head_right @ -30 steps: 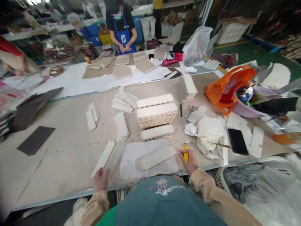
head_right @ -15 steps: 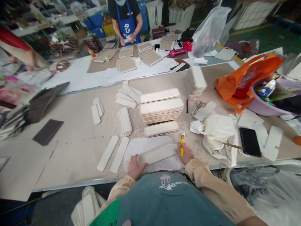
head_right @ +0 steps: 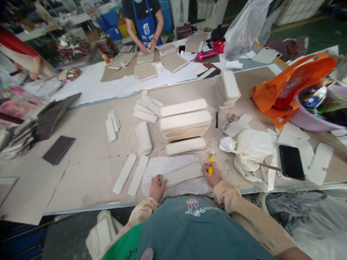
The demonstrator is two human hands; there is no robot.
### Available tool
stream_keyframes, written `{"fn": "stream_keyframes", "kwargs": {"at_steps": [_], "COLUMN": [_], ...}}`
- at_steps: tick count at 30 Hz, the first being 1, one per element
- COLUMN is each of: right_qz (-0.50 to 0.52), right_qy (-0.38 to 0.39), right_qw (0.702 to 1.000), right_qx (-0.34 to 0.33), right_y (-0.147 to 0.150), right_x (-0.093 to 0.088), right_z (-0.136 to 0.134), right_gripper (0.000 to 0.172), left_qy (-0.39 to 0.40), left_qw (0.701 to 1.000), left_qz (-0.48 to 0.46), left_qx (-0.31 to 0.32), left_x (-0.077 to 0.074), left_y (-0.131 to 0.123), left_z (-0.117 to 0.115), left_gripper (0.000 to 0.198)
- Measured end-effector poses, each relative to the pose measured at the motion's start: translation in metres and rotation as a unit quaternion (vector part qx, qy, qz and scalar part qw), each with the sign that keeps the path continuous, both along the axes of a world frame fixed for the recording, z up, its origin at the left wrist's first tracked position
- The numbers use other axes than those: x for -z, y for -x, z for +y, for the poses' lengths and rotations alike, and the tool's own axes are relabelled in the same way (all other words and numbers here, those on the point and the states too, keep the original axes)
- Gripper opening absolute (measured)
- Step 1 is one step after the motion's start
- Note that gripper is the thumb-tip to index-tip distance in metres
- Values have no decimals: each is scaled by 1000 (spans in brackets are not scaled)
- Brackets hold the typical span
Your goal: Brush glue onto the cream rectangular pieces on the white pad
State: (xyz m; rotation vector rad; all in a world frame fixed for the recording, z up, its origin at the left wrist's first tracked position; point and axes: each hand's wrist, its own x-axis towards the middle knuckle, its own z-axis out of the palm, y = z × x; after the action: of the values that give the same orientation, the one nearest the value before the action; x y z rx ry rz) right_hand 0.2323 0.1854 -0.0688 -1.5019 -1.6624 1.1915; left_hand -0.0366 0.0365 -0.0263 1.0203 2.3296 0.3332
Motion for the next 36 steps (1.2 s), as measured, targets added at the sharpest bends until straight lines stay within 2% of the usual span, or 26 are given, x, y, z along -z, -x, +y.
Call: {"fn": "stream_keyframes", "kwargs": {"at_steps": [3,7,12,16,22,30,36], "right_qz": [35,62,71,77,82,49,4], "right_qy": [-1,16,21,1,-4,-20,-56], "right_qw": [999,998,996,995,996,998,998], "right_qx": [3,9,46,56,43,33,22], "right_y": [3,7,12,16,16,10,12], "right_x": [-2,-8,-11,-8,-2,8,14], "right_z": [-1,-5,-3,-1,-5,-5,-2], "right_gripper": [43,45,46,45,44,42,35], "left_qy": [-14,-11,-41,-73,-71,-32,10], "left_qw": [999,998,996,995,996,998,999], "left_qz": [16,16,14,16,2,13,7], "left_qx": [25,67,75,73,55,48,32], "left_x": [1,2,5,7,9,4,8], "left_y": [3,7,9,8,10,9,11], "left_z": [0,0,1,-1,-1,2,4], "left_gripper": [50,42,35,30,25,21,25]}}
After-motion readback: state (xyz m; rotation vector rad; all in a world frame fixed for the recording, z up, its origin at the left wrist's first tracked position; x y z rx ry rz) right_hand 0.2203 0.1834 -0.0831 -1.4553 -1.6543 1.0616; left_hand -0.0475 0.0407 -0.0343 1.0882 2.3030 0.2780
